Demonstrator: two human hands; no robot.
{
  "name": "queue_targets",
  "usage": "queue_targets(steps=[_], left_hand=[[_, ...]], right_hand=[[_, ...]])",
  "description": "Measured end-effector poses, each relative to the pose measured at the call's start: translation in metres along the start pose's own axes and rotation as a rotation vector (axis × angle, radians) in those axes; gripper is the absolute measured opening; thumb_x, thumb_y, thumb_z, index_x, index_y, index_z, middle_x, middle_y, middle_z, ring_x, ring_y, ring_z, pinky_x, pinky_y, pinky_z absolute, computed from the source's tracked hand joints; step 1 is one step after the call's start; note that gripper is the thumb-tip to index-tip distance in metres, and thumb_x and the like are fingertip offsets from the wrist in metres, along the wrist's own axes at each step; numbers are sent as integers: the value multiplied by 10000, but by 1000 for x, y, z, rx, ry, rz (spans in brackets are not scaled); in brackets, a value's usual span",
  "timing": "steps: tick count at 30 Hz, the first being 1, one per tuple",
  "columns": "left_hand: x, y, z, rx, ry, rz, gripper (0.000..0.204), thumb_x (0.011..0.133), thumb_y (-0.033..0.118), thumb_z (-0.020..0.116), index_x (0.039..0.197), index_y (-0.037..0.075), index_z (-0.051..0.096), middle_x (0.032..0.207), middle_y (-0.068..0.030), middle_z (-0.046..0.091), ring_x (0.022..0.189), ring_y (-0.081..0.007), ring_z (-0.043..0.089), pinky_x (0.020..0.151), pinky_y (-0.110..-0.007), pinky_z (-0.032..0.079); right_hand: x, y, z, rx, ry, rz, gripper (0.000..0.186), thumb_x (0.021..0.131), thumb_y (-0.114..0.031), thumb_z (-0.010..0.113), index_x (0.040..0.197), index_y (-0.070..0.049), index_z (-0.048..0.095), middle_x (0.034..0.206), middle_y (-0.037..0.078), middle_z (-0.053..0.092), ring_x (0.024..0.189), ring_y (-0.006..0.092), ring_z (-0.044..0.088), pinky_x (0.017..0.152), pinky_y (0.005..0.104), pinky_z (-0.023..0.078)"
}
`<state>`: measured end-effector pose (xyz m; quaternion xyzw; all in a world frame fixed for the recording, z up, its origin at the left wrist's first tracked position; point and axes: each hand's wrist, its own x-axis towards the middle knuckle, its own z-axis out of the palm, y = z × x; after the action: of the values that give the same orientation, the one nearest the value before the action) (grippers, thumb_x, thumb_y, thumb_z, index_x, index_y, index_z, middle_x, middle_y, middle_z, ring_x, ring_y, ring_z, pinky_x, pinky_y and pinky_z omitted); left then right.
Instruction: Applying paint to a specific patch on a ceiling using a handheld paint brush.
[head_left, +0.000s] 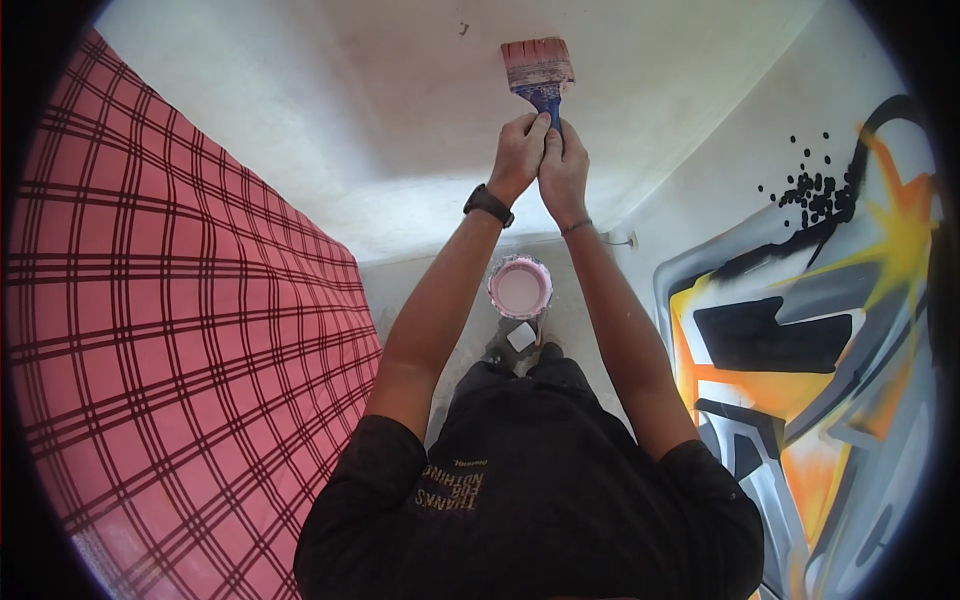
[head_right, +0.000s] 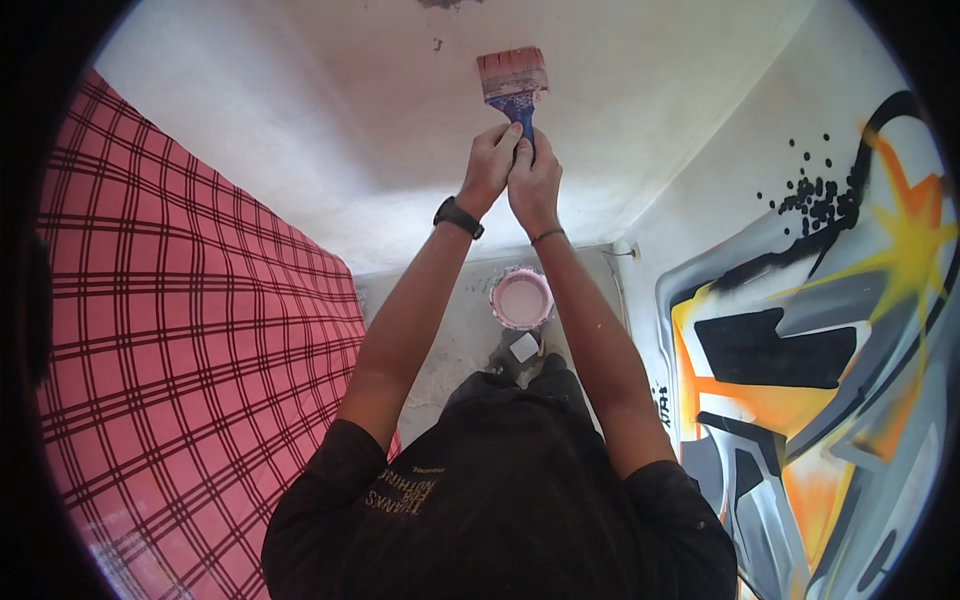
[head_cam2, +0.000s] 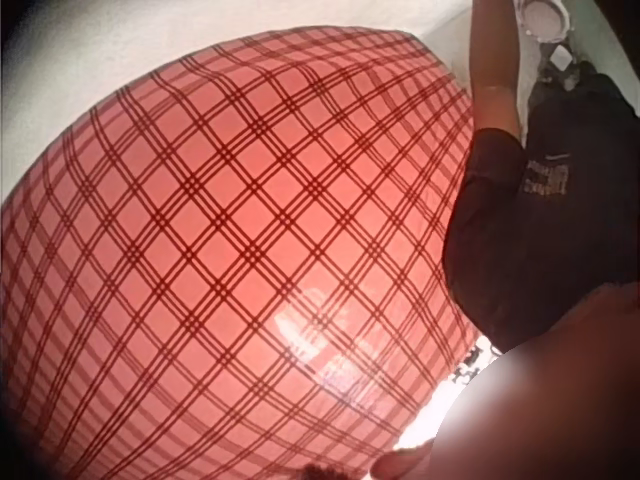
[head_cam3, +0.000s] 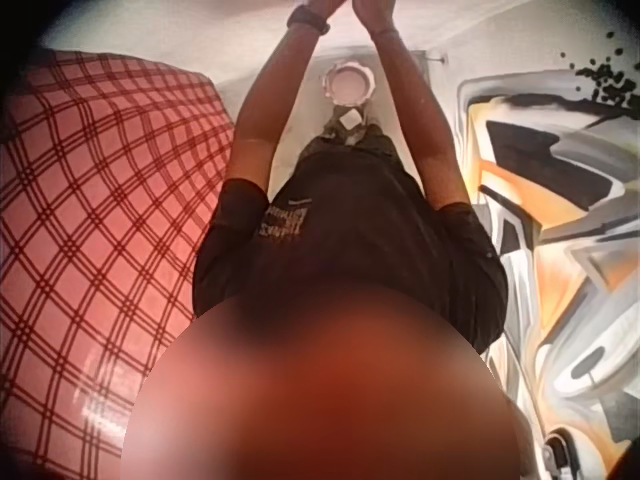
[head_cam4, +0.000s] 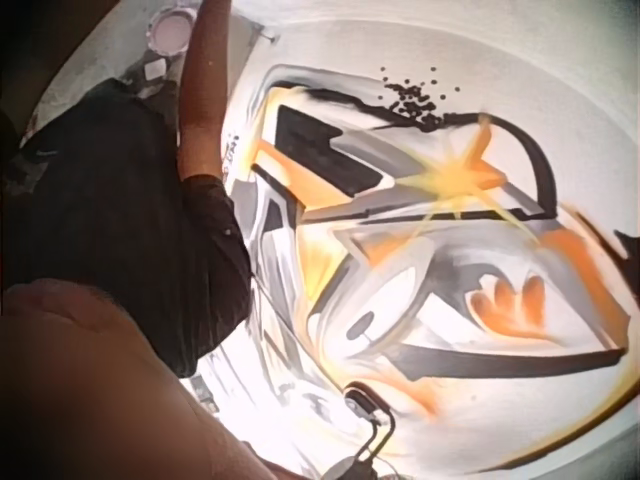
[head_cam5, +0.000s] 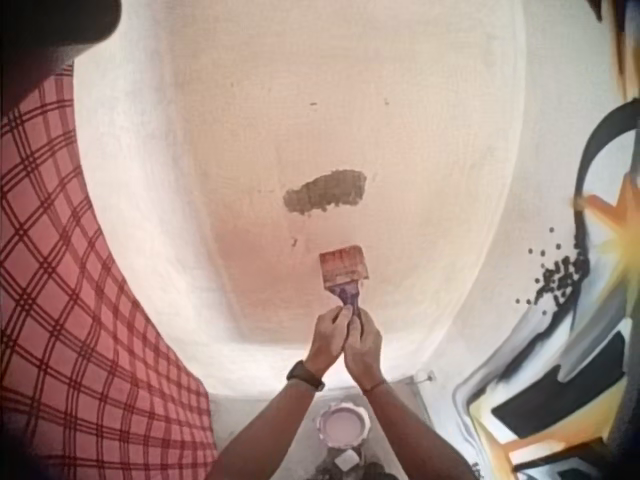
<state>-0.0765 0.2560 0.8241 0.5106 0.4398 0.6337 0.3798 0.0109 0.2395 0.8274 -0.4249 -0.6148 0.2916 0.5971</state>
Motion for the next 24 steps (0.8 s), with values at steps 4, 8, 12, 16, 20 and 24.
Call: queue_targets(steps=[4,8,12,16,20,24], left_hand=[[4,58,10,-123,21,46,324,995,187,527,776,-46,581,655,-53,547,665,-83,461,597,-309,419],[31,111,7,-6,62,255,320,994,191,537,768,-32,574,659,-16,535,665,-71,440,575,-296,402],[62,114,0,-106,52,278,319,989,189,541,772,-42,580,668,-19,555,668,-76,441,578,-306,407],[64,80,-1,-31,105,246,319,988,191,543,772,-42,572,655,-30,549,665,-87,441,586,-321,410],[54,41,-1,51,112,204,308,989,191,538,787,-39,571,661,-68,551,679,-98,456,605,-333,419],[37,14,13,39,113,169,306,989,192,533,791,-37,574,670,-90,557,683,-103,464,615,-341,424]], right_hand=[[15,-55,-6,94,39,-13,295,984,-141,457,1159,37,615,951,238,684,903,328,684,788,398,513],[53,-98,-1,167,75,-180,292,984,-141,462,1156,39,616,940,220,684,858,278,669,779,378,512],[78,-98,14,296,15,-154,281,981,-133,464,1133,45,621,939,209,686,821,251,647,776,363,507],[75,-60,22,215,22,-84,280,975,-137,468,1116,47,625,913,212,690,847,264,667,783,371,505],[59,-28,20,174,3,-32,286,975,-143,471,1138,37,622,935,221,691,884,296,678,794,390,504],[44,2,7,170,-7,21,289,981,-151,466,1144,30,621,968,229,687,919,309,676,815,393,502]])
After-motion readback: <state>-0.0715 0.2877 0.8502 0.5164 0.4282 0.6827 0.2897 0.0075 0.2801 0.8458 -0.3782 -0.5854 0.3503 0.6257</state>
